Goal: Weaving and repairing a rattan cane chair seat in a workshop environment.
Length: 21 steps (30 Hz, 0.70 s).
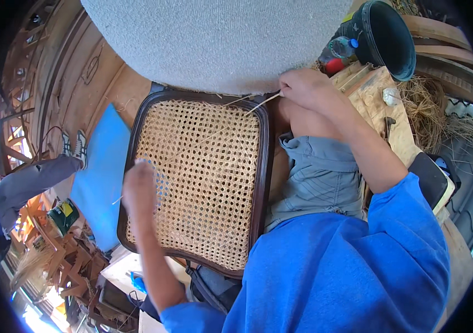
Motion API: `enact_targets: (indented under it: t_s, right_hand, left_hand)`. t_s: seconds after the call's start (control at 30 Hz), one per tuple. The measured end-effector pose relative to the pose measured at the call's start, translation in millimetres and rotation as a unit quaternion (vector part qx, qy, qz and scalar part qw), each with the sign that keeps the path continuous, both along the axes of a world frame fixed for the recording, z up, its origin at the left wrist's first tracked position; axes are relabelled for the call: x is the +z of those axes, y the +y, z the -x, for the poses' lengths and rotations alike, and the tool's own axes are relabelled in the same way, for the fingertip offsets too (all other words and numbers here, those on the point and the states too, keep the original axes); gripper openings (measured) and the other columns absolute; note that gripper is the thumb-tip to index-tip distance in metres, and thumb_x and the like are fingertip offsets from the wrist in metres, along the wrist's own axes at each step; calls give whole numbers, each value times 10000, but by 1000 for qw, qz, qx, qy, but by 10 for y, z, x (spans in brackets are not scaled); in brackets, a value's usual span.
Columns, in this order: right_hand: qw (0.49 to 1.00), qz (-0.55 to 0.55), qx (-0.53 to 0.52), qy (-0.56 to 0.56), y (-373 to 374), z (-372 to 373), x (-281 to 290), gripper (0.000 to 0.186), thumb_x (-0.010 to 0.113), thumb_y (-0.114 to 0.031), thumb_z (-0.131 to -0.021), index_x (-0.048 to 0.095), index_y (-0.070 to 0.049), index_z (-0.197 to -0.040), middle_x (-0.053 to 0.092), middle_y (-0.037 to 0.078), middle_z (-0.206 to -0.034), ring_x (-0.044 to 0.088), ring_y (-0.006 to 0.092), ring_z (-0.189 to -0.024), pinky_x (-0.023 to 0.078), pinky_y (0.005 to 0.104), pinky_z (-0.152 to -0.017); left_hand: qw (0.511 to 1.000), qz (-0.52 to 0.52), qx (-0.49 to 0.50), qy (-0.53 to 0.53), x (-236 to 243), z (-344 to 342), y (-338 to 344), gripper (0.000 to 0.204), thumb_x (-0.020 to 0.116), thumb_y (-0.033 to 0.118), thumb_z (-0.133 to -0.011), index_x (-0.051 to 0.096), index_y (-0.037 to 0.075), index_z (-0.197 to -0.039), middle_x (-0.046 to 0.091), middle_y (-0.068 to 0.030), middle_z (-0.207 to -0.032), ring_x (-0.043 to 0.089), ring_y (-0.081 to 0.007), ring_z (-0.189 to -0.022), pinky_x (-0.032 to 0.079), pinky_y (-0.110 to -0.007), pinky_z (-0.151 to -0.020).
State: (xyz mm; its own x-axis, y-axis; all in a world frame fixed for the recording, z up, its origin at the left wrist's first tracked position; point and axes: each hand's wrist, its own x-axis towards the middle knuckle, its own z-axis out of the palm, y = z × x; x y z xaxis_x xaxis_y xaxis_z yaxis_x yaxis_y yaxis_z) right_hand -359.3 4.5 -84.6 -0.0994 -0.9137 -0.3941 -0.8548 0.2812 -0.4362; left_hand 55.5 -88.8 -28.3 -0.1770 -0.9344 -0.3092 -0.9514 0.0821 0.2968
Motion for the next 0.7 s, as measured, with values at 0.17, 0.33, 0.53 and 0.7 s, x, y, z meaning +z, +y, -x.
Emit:
enact_targets:
  t_s: [0.17,0.33,0.53,0.7]
  right_hand:
    - [997,67,-37,-16,167,242,22,178,537,-208,-825,604,-43,-836,629,167,-836,603,352,-815,468,427,-712]
    - [990,107,-78,-40,280,260,-115,171,528,-195,-826,586,-35,-839,615,168,-826,596,352,-825,457,434,-714]
    - [973,203,-48,97,286,144,-255,154,492,-147,-779,614,-53,-787,621,167,-772,620,345,-769,486,450,-659]
    - [984,129,20,120,234,-69,-240,162,470,-130,-814,592,-24,-829,629,210,-852,628,353,-834,505,454,-687]
  left_hand:
    - [993,-29,-88,-74,-269,1013,339,301,550,279,-895,638,-1,-963,656,-193,-932,647,-347,-836,491,-444,-730]
    - [992,-65,-88,-63,-529,982,244,353,565,360,-855,618,12,-825,628,-211,-747,621,-384,-728,471,-463,-666]
    - [978,-101,-136,-123,-473,1020,212,415,524,431,-862,636,31,-861,641,-220,-816,621,-389,-795,468,-484,-720]
    - [972,-105,-146,-149,-394,723,132,414,515,435,-867,645,43,-890,645,-217,-840,618,-393,-831,465,-491,-738]
